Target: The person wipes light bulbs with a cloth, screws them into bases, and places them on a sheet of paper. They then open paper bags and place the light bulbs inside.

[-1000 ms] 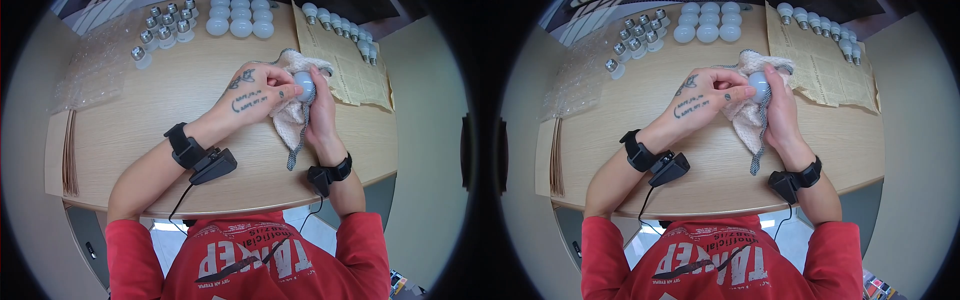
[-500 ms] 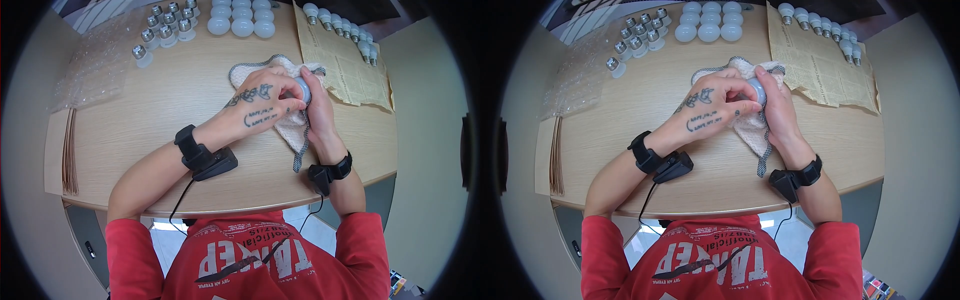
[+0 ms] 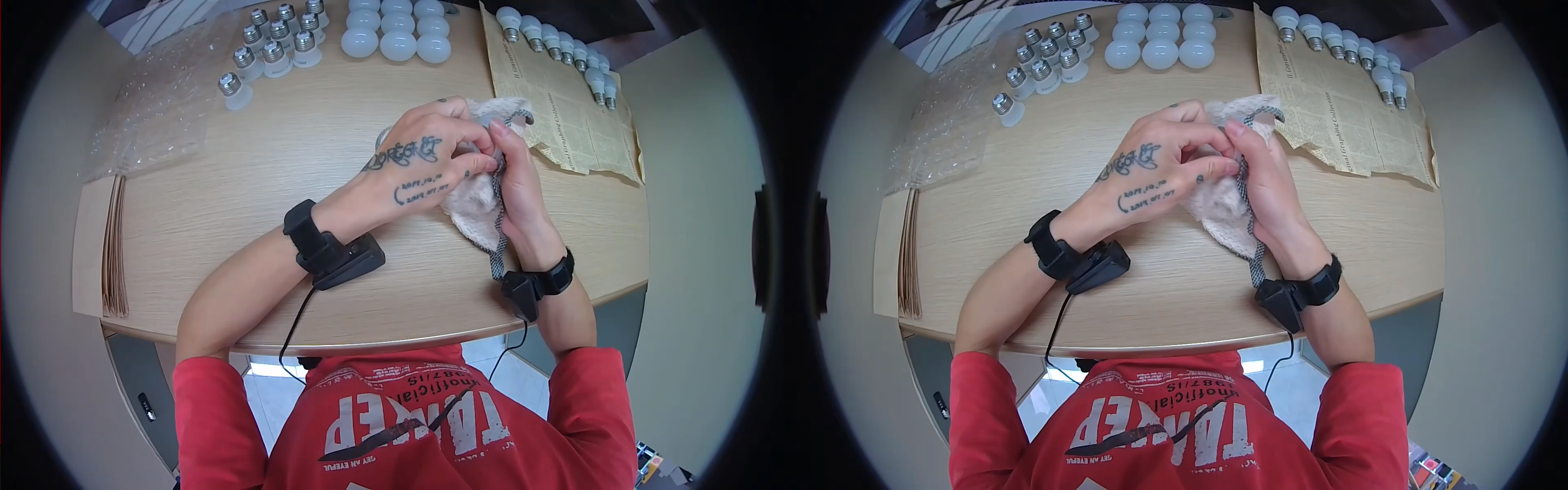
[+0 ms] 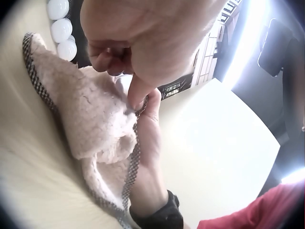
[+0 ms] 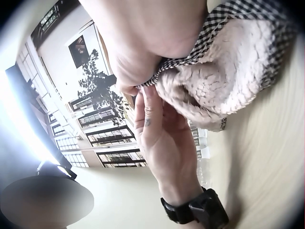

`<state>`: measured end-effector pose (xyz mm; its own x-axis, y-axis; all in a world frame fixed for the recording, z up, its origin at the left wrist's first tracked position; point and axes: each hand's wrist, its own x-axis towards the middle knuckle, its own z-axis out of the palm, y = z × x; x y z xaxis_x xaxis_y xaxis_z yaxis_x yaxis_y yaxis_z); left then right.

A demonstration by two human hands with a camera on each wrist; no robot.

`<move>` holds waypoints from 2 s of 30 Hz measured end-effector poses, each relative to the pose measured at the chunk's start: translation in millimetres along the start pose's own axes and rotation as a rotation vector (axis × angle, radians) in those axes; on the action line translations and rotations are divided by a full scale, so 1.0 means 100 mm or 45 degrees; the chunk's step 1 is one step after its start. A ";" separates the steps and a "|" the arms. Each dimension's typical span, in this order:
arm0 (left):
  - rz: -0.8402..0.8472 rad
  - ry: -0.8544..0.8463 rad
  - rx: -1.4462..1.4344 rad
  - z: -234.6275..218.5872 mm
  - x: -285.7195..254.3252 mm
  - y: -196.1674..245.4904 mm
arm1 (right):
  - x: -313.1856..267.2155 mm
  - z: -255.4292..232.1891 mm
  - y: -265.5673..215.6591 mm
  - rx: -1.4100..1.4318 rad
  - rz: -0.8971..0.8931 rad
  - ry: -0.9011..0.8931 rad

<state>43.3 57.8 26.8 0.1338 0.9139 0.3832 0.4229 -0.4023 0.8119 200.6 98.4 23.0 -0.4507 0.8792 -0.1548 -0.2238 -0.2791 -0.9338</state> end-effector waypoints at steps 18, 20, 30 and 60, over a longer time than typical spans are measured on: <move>-0.045 0.012 -0.040 -0.07 0.04 0.01 | 0.00 0.01 0.08 -0.112 -0.094 0.079; -0.062 -0.003 -0.060 -0.09 0.05 0.00 | 0.00 0.00 0.07 -0.134 -0.110 0.052; -0.284 0.219 -0.313 -0.33 0.16 -0.05 | -0.04 -0.03 -0.05 -0.885 -0.175 0.008; -0.359 -0.349 -0.325 -0.41 0.11 0.03 | -0.08 0.07 0.06 -0.415 -0.418 -0.258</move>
<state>9.4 64.8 51.9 0.2917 0.9561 0.0292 0.2471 -0.1049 0.9633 196.8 87.2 20.9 -0.5675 0.7988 0.1997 -0.1149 0.1633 -0.9799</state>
